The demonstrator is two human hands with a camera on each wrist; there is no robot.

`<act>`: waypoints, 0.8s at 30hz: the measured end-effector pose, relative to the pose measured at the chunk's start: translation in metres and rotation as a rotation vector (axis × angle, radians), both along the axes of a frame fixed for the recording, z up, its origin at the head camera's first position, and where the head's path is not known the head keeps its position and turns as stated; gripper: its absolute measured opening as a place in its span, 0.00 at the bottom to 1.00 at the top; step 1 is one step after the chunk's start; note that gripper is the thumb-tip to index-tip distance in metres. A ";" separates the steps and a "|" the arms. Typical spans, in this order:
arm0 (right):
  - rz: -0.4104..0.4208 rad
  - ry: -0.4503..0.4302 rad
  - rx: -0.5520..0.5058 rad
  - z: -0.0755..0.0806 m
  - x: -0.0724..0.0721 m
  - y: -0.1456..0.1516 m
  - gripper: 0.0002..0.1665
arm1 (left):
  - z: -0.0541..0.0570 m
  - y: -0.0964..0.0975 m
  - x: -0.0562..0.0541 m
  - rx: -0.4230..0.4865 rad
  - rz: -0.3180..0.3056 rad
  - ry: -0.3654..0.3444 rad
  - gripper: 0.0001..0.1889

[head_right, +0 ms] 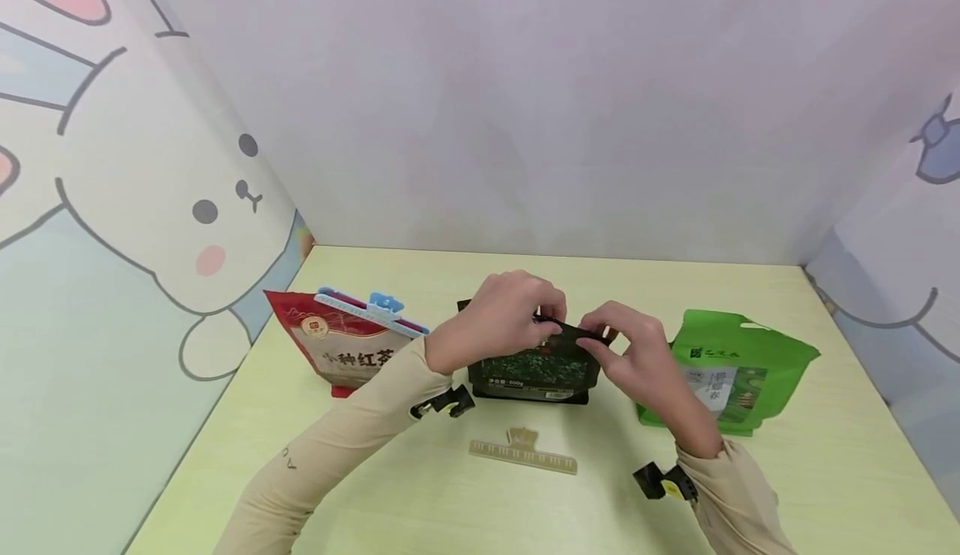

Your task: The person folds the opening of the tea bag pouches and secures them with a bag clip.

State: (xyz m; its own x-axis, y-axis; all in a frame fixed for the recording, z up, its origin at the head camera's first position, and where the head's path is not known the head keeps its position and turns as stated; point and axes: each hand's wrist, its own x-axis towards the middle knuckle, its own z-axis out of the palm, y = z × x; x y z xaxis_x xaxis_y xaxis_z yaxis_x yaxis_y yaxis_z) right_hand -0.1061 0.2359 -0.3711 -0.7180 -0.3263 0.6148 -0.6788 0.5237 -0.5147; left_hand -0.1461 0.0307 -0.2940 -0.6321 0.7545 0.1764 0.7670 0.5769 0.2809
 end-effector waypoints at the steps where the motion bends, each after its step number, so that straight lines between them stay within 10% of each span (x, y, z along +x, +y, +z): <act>1: 0.004 -0.005 0.002 0.001 0.000 -0.001 0.23 | 0.000 0.000 0.000 -0.002 0.001 -0.001 0.07; 14: 0.047 0.036 -0.013 0.033 0.012 -0.024 0.20 | 0.004 0.000 0.001 -0.028 0.006 -0.018 0.04; 24: 0.045 0.026 -0.022 0.010 0.000 -0.013 0.21 | 0.004 0.001 0.002 -0.018 0.006 -0.013 0.05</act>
